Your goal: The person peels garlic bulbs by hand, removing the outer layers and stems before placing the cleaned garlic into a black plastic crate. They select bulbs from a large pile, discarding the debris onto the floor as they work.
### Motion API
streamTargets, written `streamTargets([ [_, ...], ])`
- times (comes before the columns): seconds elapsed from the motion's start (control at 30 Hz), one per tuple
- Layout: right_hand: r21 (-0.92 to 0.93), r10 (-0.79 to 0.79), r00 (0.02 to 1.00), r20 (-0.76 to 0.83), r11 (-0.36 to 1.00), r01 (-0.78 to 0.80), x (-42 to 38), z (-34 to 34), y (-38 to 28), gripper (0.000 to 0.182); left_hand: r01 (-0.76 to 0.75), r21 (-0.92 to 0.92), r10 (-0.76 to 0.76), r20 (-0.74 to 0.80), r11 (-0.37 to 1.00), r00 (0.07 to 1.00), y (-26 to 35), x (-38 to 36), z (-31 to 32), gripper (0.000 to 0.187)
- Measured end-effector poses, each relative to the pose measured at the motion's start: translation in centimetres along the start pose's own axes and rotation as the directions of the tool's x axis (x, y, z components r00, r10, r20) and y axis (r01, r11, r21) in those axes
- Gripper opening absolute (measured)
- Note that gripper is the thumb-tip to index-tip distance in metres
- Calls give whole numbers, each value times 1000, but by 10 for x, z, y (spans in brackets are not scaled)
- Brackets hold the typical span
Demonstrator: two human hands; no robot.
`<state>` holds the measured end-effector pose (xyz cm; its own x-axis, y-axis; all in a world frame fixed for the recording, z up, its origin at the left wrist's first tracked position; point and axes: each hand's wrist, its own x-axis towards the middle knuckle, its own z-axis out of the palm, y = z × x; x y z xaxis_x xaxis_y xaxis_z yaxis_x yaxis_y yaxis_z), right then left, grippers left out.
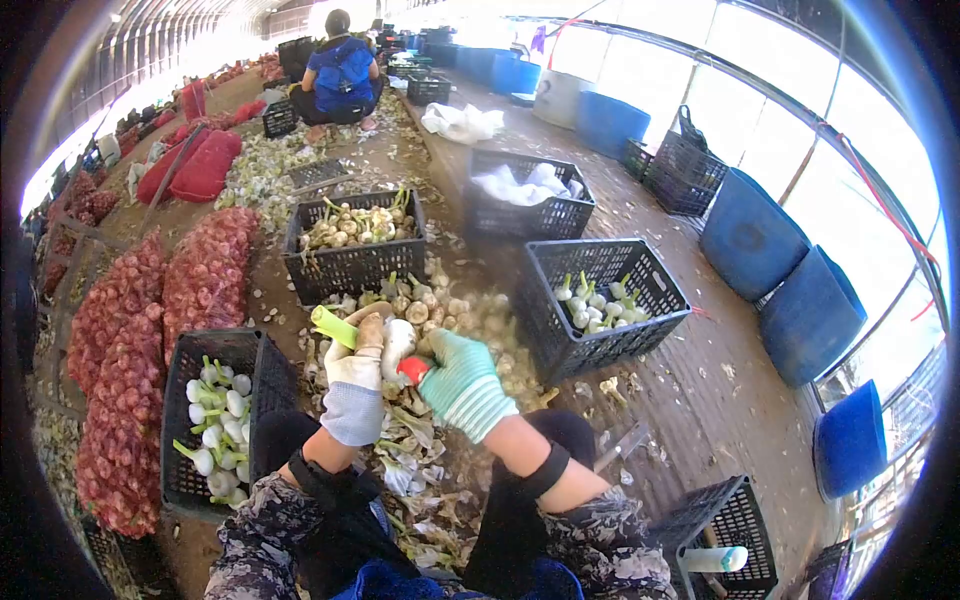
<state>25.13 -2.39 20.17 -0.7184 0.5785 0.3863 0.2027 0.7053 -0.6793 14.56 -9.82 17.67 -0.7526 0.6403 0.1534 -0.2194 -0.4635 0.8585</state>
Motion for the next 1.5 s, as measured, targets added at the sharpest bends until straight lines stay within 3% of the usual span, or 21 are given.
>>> streamTargets([
  [0.1, -251, 34, 994, -104, 966, -59, 20, -5, 27, 11, 166, -142, -161, 43, 976, 986, -9, 9, -11, 29],
  [0.17, 113, 371, 915, 156, 914, -390, 30, -29, 21, 23, 172, -161, -168, 41, 972, 985, -5, 10, -13, 27],
  [0.2, 305, 522, 798, 301, 740, -600, 32, -43, 3, 31, 131, -160, -121, 70, 978, 990, -3, 11, -14, 27],
  [0.23, 503, 474, 786, 396, 604, -618, 26, -51, -9, 38, 89, -163, -74, 94, 983, 993, -1, 11, -16, 26],
  [0.27, 462, 191, 883, 428, 794, -396, 24, -48, 9, 42, 127, -213, -95, 157, 969, 983, -4, 13, -20, 26],
  [0.33, 359, -129, 867, 481, 931, -60, 23, -34, 31, 49, 82, -213, -45, 173, 974, 984, -2, 10, -17, 26],
  [0.37, 483, 136, 846, 516, 769, -418, 24, -27, 0, 48, 60, -208, -20, 186, 976, 982, -1, 9, -16, 27],
  [0.4, 615, 392, 763, 514, 452, -646, 25, -20, -32, 47, 76, -229, -34, 183, 970, 982, -1, 9, -16, 28],
  [0.53, 707, 271, 822, 501, 419, -569, 17, -13, -29, 39, 193, -395, -127, 187, 898, 974, 2, 15, -28, 33],
  [0.77, 344, 635, 520, 572, 390, -854, 48, -23, -75, 37, 174, -384, -84, 239, 907, 967, 5, 21, -33, 33],
  [0.83, 352, 161, 807, 568, 839, -415, 49, -8, -53, 35, 154, -415, -79, 192, 897, 978, 1, 27, -33, 33],
  [0.9, 463, 425, 628, 652, 432, -774, 51, -1, -56, 35, 210, -439, -116, 231, 874, 966, 9, 26, -39, 33],
  [0.93, 474, 343, 665, 663, 496, -728, 51, 0, -46, 36, 217, -413, -123, 242, 884, 962, 13, 25, -42, 35],
  [1.0, 335, 167, 763, 624, 825, -455, 48, 4, -7, 36, 303, -541, -187, 260, 784, 947, 3, 34, -49, 36],
  [1.1, 138, 99, 770, 630, 962, -237, 58, -8, -27, 37, 372, -593, -299, 223, 714, 928, 1, 44, -55, 37],
  [1.17, -84, 213, 846, 489, 977, -197, 64, -6, -41, 39, 428, -610, -371, 227, 667, 901, 0, 47, -61, 36],
  [1.2, -8, -3, 904, 428, 1000, 7, 62, -4, -24, 42, 504, -523, -445, 245, 688, 861, 4, 48, -65, 35],
  [1.3, -2, -150, 961, 234, 988, 154, 50, 6, -27, 43, 587, -420, -520, 275, 692, 809, -15, 59, -64, 33],
  [1.33, 5, -91, 963, 255, 996, 93, 49, 4, -42, 38, 627, -379, -575, 254, 680, 777, -21, 59, -64, 27],
  [1.43, -29, -313, 897, 313, 940, 339, 55, 9, -38, 35, 614, -404, -578, 223, 678, 785, -29, 57, -56, 26],
  [1.5, -72, -354, 909, 219, 923, 377, 54, 16, -36, 26, 617, -439, -585, 225, 653, 779, -19, 52, -52, 26],
])
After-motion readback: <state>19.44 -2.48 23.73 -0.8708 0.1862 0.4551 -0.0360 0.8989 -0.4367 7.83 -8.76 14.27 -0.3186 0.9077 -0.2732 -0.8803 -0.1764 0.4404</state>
